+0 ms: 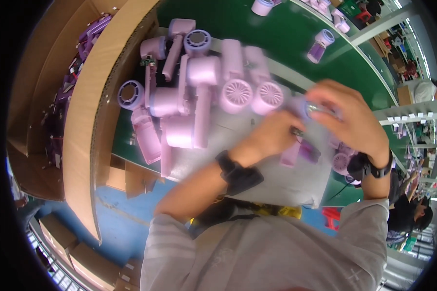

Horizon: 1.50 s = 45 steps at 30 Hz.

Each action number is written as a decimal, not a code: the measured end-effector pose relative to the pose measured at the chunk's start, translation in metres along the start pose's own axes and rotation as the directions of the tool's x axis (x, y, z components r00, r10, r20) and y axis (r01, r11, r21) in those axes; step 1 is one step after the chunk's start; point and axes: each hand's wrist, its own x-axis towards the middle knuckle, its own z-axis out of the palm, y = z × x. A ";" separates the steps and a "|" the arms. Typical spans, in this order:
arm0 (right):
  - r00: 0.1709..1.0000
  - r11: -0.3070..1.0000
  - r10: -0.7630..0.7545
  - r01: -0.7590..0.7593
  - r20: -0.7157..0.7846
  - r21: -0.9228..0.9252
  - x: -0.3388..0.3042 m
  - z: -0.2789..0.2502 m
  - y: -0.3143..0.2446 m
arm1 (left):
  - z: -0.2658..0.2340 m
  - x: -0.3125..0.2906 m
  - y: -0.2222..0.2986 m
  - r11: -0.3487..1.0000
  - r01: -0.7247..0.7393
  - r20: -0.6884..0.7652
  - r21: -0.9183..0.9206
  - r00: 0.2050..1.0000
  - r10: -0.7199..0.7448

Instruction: The person assembles handheld fans by inserting a circuit board and a battery into the handle before placing it on a conveyor belt. This process is repeated by retrieving more components from the workspace and a nearby box.

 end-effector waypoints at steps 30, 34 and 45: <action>0.990 0.334 0.139 -0.051 0.004 0.941 -0.108 0.121 0.064 | -0.013 -0.001 0.007 0.986 -0.102 0.143 0.130 0.986 0.083; 0.982 0.603 0.152 -0.004 -0.110 0.798 -0.107 0.115 0.061 | -0.014 -0.001 0.011 0.975 -0.146 0.156 0.165 0.980 0.120; 0.938 0.730 0.227 0.014 -0.262 0.683 -0.095 0.153 0.062 | -0.007 -0.008 -0.017 0.949 -0.249 0.126 0.192 0.966 0.228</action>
